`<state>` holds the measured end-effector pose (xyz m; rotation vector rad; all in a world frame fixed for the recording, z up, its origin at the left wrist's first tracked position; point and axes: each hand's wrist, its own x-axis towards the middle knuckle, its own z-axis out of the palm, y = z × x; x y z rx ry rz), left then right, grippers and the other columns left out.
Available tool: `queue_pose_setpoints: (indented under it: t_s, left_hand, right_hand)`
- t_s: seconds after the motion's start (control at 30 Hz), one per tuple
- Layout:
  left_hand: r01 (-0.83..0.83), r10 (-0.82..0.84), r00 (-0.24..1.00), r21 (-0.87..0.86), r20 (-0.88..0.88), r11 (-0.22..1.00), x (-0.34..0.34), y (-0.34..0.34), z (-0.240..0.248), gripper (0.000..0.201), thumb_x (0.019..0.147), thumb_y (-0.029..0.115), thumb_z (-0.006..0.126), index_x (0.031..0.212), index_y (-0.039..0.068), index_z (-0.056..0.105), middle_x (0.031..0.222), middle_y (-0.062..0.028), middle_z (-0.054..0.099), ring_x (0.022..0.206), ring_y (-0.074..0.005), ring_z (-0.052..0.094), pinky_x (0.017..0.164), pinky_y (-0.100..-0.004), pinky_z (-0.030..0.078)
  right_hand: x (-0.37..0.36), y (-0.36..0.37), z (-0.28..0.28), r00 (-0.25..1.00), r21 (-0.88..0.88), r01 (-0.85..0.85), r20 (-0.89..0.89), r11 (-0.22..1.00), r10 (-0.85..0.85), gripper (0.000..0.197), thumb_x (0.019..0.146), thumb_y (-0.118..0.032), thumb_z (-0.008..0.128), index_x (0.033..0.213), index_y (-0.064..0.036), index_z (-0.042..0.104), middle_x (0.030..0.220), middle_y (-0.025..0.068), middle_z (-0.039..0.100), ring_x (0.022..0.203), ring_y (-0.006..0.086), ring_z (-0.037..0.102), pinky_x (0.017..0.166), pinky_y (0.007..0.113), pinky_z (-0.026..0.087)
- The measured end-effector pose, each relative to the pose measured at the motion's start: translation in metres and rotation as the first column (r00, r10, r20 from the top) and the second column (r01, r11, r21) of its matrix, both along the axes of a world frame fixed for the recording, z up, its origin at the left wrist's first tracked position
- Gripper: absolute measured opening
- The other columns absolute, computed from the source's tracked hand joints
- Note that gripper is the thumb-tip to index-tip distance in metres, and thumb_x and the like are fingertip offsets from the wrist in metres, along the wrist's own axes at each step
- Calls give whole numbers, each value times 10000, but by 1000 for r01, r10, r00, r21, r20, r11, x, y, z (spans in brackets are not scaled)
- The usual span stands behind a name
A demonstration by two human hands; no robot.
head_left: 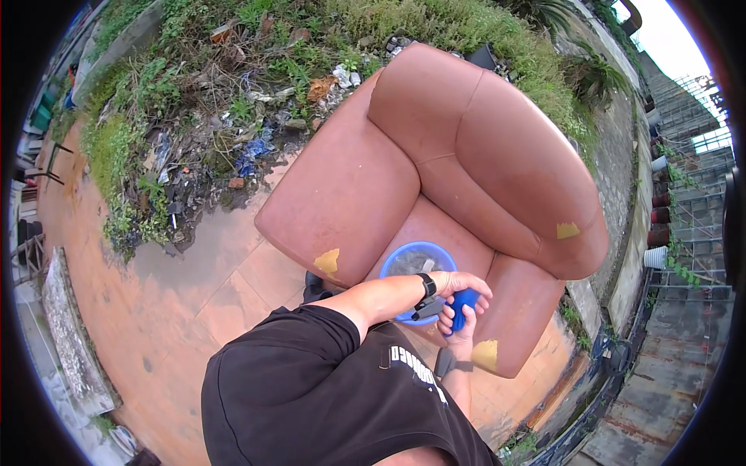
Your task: The recorder is cleaning a brown leather sofa using a blue cloth and water from a bowl.
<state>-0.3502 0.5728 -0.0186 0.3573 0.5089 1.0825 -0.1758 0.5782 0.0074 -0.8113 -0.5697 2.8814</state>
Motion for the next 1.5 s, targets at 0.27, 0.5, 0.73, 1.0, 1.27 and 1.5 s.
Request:
queue_pose_setpoints:
  t_s: [0.27, 0.5, 0.73, 1.0, 1.27, 1.5]
  left_hand:
    - [-256, 185, 875, -102, -447, 961, 17, 4, -6, 133, 856, 152, 723, 904, 37, 677, 772, -117, 710, 664, -224, 696, 574, -378, 555]
    - [-347, 233, 744, -64, -626, 936, 33, 13, -34, 89, 898, 103, 666, 934, 28, 635, 689, -95, 666, 601, -202, 688, 567, -383, 547]
    - [-391, 197, 561, -47, -804, 919, 40, 12, -33, 144, 927, 136, 629, 999, 12, 627, 693, -126, 676, 584, -228, 701, 541, -392, 547]
    - [-474, 117, 269, -25, -956, 880, 51, 1, -30, 236, 930, 255, 657, 1037, 45, 664, 958, -256, 734, 946, -439, 719, 858, -514, 561]
    - [-547, 101, 276, -70, -956, 834, 43, -8, -16, 260, 945, 254, 637, 1060, 22, 612, 987, -281, 719, 989, -475, 691, 880, -539, 541]
    - [-549, 127, 308, -67, -943, 833, 21, -43, -35, 458, 930, 372, 676, 1184, 7, 567, 1104, -276, 688, 1059, -463, 671, 911, -537, 536]
  right_hand:
    - [-6, -9, -14, 943, 154, 14, 326, 988, -65, 233, 943, -268, 677, 1055, -100, 561, 749, 26, 562, 517, 131, 481, 394, 253, 359]
    - [-28, -13, -3, 757, 469, -239, 638, 850, -140, 210, 847, -262, 715, 801, -108, 580, 594, 0, 503, 397, 133, 451, 349, 272, 330]
    - [-24, -20, -23, 628, 638, -369, 707, 675, -325, 292, 845, -361, 738, 823, -81, 660, 638, -2, 575, 457, 123, 517, 380, 313, 335]
    - [-16, -18, -53, 465, 582, -787, 778, 206, -422, 412, 896, -403, 671, 954, -5, 760, 891, 260, 754, 886, 392, 754, 762, 505, 548]
    - [-29, -28, -36, 333, 461, -870, 813, 178, -477, 419, 886, -390, 662, 986, -2, 786, 966, 308, 734, 990, 464, 728, 841, 531, 575]
    - [-52, -59, -1, 269, 380, -919, 799, 106, -537, 529, 831, -460, 730, 1161, -48, 711, 1066, 263, 749, 1064, 439, 712, 914, 512, 555]
